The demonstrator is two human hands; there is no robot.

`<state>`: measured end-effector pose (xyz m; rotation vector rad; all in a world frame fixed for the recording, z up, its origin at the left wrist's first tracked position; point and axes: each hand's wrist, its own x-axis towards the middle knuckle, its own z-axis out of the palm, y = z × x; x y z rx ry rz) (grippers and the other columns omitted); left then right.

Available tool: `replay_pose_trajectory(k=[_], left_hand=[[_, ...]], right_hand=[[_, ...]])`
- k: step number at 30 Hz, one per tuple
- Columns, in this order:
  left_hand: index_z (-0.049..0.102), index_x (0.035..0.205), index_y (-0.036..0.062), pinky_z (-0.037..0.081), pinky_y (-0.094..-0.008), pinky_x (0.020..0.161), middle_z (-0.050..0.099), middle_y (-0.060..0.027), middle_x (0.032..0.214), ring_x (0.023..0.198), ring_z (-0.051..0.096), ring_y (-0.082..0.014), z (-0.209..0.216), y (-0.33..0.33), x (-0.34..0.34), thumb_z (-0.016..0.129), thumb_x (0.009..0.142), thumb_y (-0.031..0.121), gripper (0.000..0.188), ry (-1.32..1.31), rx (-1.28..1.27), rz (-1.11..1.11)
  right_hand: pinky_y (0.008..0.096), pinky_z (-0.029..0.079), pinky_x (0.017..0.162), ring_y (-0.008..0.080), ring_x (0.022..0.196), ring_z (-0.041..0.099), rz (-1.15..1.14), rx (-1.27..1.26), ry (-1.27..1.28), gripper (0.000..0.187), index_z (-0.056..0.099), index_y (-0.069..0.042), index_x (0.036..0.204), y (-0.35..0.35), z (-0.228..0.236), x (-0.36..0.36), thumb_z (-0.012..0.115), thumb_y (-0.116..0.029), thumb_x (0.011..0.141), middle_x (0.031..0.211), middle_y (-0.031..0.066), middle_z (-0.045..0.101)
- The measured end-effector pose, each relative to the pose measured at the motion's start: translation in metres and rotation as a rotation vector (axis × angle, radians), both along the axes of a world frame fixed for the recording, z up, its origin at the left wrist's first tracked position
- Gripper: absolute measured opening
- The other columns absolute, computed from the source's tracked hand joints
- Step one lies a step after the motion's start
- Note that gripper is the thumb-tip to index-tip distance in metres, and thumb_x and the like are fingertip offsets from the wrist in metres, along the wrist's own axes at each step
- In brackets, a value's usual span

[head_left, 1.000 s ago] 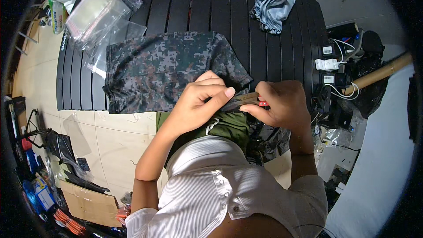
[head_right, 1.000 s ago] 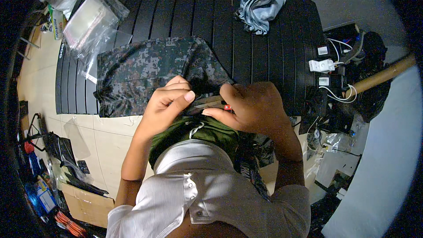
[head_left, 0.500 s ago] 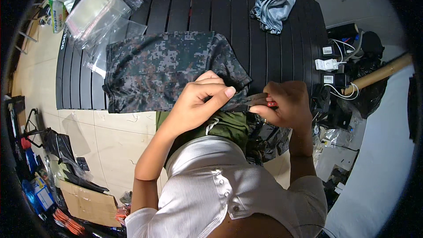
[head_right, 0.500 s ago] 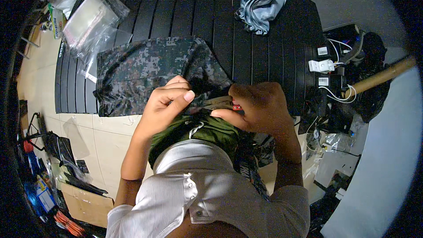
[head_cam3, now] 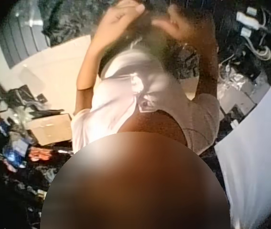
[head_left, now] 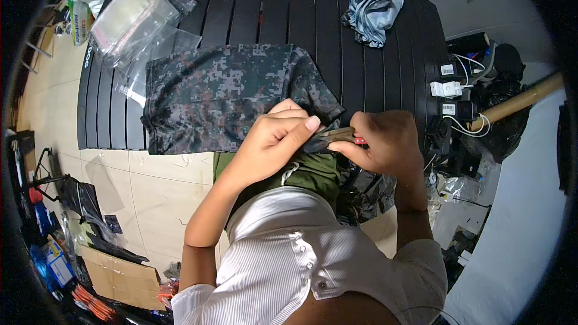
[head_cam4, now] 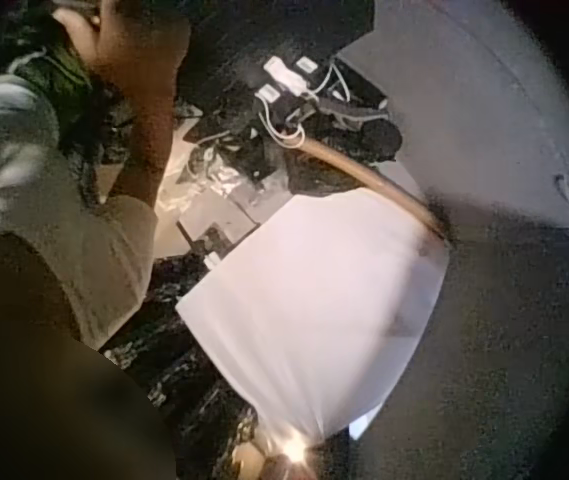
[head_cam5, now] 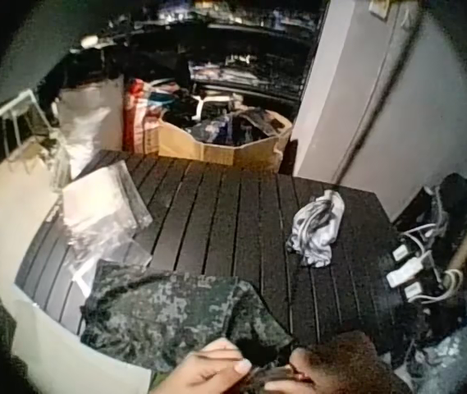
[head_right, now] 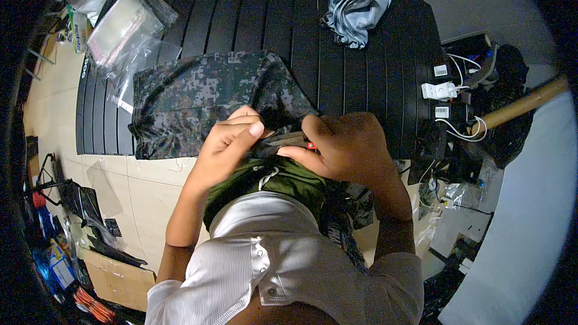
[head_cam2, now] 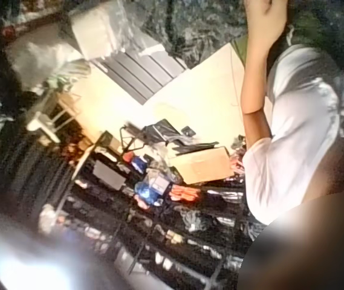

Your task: Trimming loose threads from a neck gaiter with scissors, folding it, and placing it into a plastic protective sleeve.

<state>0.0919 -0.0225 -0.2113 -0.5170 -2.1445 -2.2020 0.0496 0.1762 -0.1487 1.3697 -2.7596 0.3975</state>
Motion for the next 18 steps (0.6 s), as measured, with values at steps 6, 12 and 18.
replay_pose_trajectory(k=[6,12,18], left_hand=[[0.06,0.076,-0.0035,0.038,-0.0289,0.068,0.051,-0.0059,0.063,0.067,0.045,-0.0167,0.0048,-0.0021,-0.0008,0.058,0.084,0.011,0.017,0.028,-0.054,-0.05],[0.061,0.079,-0.0035,0.038,-0.0288,0.068,0.053,-0.006,0.063,0.067,0.046,-0.0161,0.0037,-0.0006,0.001,0.06,0.083,0.012,0.016,-0.033,-0.012,0.007],[0.059,0.074,-0.0039,0.038,-0.0285,0.067,0.053,-0.0057,0.063,0.066,0.045,-0.0153,0.0056,0.0,0.0009,0.059,0.085,0.012,0.019,-0.07,0.013,0.022]], right_hand=[[0.0315,0.037,0.04,0.0213,0.041,0.049,-0.001,-0.06,-0.008,0.039,0.049,-0.008,0.065,0.0079,-0.002,-0.0021,0.076,-0.036,0.063,0.048,0.0031,0.045],[0.0301,0.038,0.041,0.0209,0.042,0.051,-0.084,-0.17,-0.104,0.04,0.05,-0.008,0.066,0.0088,-0.0011,-0.0013,0.076,-0.037,0.059,0.049,0.002,0.047],[0.0301,0.039,0.041,0.0205,0.041,0.05,-0.038,-0.094,-0.031,0.041,0.049,-0.009,0.068,0.0044,-0.0036,0.0002,0.077,-0.037,0.06,0.051,0.0013,0.047]])
